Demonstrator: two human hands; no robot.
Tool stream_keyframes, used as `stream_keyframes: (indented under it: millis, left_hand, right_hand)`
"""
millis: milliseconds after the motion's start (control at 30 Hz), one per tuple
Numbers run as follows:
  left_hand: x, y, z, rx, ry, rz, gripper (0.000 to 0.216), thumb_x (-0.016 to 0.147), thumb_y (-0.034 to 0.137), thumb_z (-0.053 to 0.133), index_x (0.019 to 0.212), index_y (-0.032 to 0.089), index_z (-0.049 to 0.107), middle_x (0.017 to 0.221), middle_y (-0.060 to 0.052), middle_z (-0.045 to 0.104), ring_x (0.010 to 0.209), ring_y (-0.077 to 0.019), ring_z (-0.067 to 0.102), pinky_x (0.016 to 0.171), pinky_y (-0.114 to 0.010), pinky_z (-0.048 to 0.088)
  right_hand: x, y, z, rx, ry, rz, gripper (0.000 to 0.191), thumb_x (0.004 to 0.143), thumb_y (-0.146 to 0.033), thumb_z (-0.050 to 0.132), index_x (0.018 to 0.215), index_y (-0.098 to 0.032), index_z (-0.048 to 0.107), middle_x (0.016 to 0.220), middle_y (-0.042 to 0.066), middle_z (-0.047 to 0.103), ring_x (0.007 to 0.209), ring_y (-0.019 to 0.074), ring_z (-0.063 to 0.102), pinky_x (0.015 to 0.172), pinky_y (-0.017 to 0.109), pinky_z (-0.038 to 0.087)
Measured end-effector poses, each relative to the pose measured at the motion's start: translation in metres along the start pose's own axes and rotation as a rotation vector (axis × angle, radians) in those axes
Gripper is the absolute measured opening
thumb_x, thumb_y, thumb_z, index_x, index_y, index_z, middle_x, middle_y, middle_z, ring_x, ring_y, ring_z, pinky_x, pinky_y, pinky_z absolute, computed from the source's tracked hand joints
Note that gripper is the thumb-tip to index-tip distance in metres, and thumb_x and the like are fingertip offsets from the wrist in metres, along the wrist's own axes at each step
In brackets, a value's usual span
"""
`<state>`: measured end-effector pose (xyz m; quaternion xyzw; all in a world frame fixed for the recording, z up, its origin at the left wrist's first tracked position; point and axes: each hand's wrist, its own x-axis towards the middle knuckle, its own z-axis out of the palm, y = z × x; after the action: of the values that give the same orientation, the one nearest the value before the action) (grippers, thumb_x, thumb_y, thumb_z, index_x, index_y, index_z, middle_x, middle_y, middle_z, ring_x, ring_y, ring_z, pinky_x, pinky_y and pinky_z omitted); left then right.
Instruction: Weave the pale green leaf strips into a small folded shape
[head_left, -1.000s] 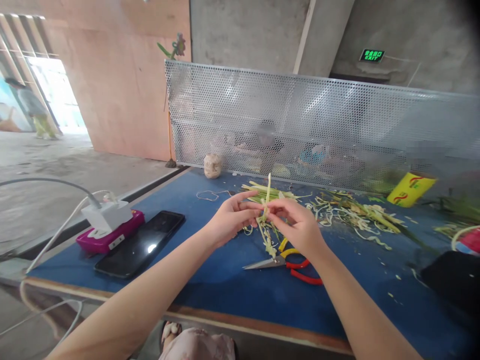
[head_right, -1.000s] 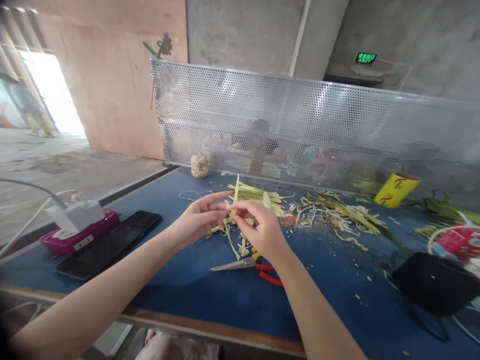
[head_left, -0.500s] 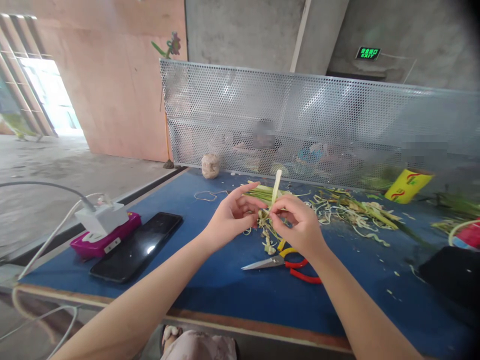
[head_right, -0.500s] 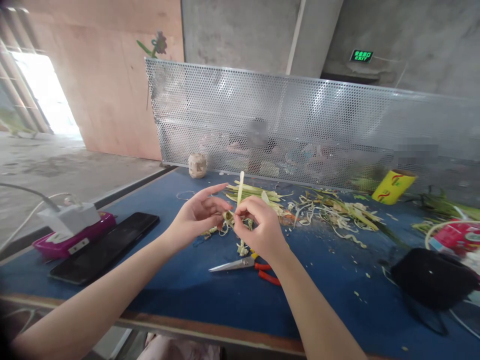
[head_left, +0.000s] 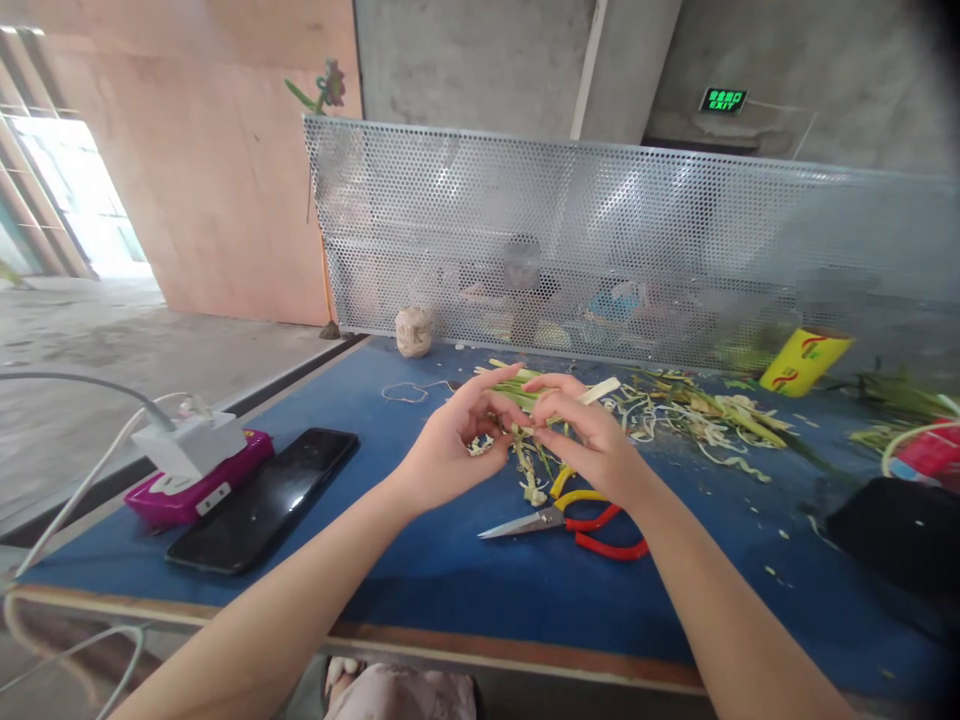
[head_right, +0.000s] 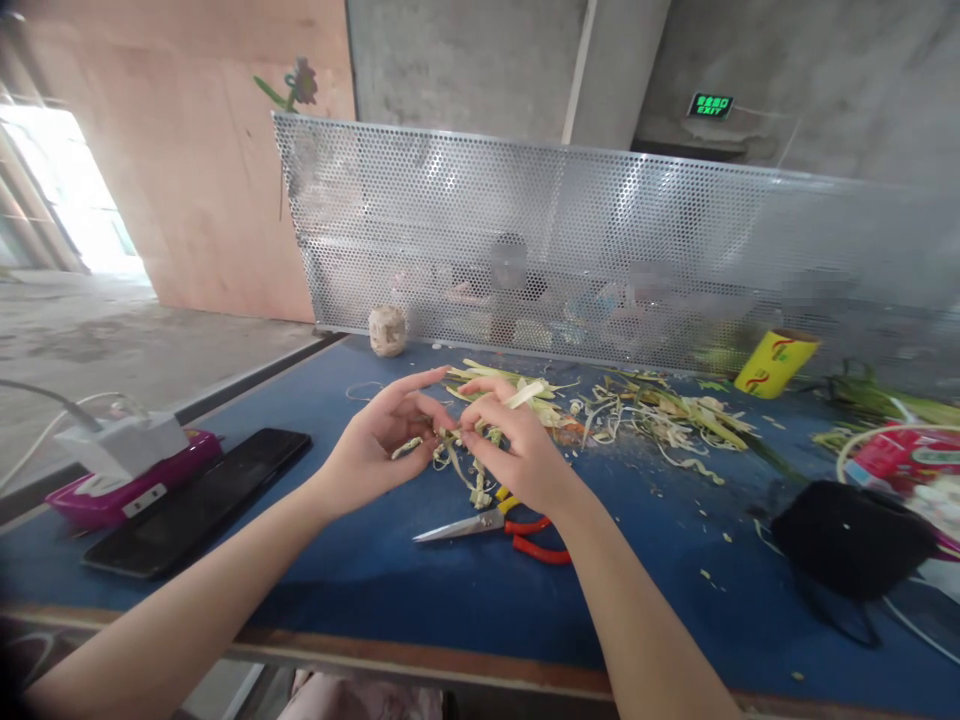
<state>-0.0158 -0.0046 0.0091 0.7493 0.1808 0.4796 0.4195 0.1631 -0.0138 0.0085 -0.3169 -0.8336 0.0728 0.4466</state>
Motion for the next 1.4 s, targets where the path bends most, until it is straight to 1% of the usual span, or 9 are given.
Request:
stream_keyframes:
  millis: [167, 500, 633, 700, 833, 933, 1100, 1233, 1400]
  left_hand:
    - [-0.002, -0.003, 0.000, 0.161, -0.019, 0.128, 0.059, 0.072, 0.005, 0.047, 0.127, 0.020, 0.034, 0.088, -0.005, 0.059, 0.084, -0.0162, 0.057, 0.073, -0.030, 0.047]
    - [-0.001, -0.001, 0.001, 0.212, 0.021, 0.132, 0.061, 0.077, 0.008, 0.047, 0.132, 0.023, 0.026, 0.089, -0.005, 0.061, 0.089, -0.0167, 0.058, 0.076, -0.031, 0.048]
    - [0.001, -0.001, 0.001, 0.050, 0.084, 0.040, 0.062, 0.076, 0.012, 0.053, 0.131, 0.025, 0.029, 0.086, -0.005, 0.061, 0.080, -0.0167, 0.059, 0.061, -0.026, 0.051]
    - [0.004, -0.002, 0.000, -0.068, 0.129, -0.005, 0.067, 0.072, 0.012, 0.058, 0.131, 0.024, 0.029, 0.083, -0.004, 0.060, 0.075, -0.0163, 0.058, 0.050, -0.023, 0.049]
    - [0.010, -0.006, -0.004, -0.238, 0.240, -0.076, 0.064, 0.066, 0.011, 0.064, 0.124, 0.019, 0.038, 0.080, -0.002, 0.059, 0.066, -0.0125, 0.056, 0.044, -0.020, 0.046]
    - [0.012, -0.008, -0.006, -0.315, 0.295, -0.107, 0.058, 0.064, 0.011, 0.066, 0.118, 0.018, 0.044, 0.078, 0.000, 0.058, 0.056, -0.0071, 0.052, 0.042, -0.018, 0.045]
    - [0.011, -0.008, -0.006, -0.315, 0.236, -0.119, 0.060, 0.064, 0.012, 0.066, 0.119, 0.018, 0.041, 0.078, 0.000, 0.055, 0.059, -0.0086, 0.053, 0.040, -0.018, 0.044]
    - [0.007, -0.007, -0.003, -0.120, 0.116, -0.104, 0.054, 0.068, 0.012, 0.061, 0.118, 0.019, 0.042, 0.082, -0.003, 0.055, 0.071, -0.0132, 0.055, 0.042, -0.018, 0.044]
    - [0.003, -0.010, -0.003, 0.212, 0.112, -0.037, 0.040, 0.074, 0.012, 0.053, 0.112, 0.021, 0.051, 0.087, -0.004, 0.060, 0.080, -0.0142, 0.056, 0.064, -0.024, 0.047]
  right_hand:
    - [0.000, 0.002, 0.000, 0.108, -0.076, 0.012, 0.008, 0.081, -0.015, 0.047, 0.079, -0.022, 0.052, 0.094, 0.005, 0.054, 0.095, 0.0185, 0.053, 0.082, 0.036, 0.043]
    - [0.000, 0.005, 0.008, -0.023, 0.054, 0.023, 0.008, 0.081, -0.017, 0.048, 0.085, -0.023, 0.052, 0.084, 0.003, 0.058, 0.079, 0.0159, 0.056, 0.068, 0.030, 0.048]
    - [-0.001, 0.004, 0.009, -0.003, 0.101, 0.062, 0.011, 0.079, -0.019, 0.051, 0.089, -0.024, 0.053, 0.084, 0.002, 0.057, 0.076, 0.0157, 0.056, 0.068, 0.031, 0.049]
    - [-0.001, 0.003, 0.010, 0.034, 0.124, 0.072, 0.027, 0.078, -0.021, 0.054, 0.104, -0.026, 0.050, 0.094, 0.004, 0.056, 0.081, 0.0166, 0.056, 0.074, 0.034, 0.049]
    - [-0.001, 0.003, 0.013, 0.200, 0.202, 0.111, 0.089, 0.072, -0.031, 0.063, 0.136, -0.037, 0.001, 0.130, 0.010, 0.037, 0.090, 0.0187, 0.058, 0.081, 0.038, 0.049]
    - [-0.001, 0.008, 0.016, 0.328, 0.250, 0.231, 0.096, 0.074, -0.040, 0.059, 0.132, -0.041, -0.017, 0.140, 0.011, 0.024, 0.088, 0.0181, 0.060, 0.073, 0.036, 0.053]
    - [-0.001, 0.016, 0.019, 0.514, -0.077, 0.420, 0.065, 0.075, -0.037, 0.059, 0.132, -0.027, 0.030, 0.093, 0.006, 0.062, 0.075, 0.0152, 0.061, 0.067, 0.032, 0.052]
    - [-0.001, 0.014, 0.021, 0.547, -0.127, 0.447, 0.040, 0.074, -0.035, 0.060, 0.113, -0.024, 0.055, 0.061, -0.002, 0.059, 0.058, 0.0132, 0.057, 0.056, 0.028, 0.049]
    - [0.000, 0.013, 0.027, 0.424, -0.025, 0.480, 0.026, 0.071, -0.032, 0.063, 0.095, -0.023, 0.064, 0.055, -0.003, 0.053, 0.048, 0.0101, 0.048, 0.044, 0.024, 0.040]
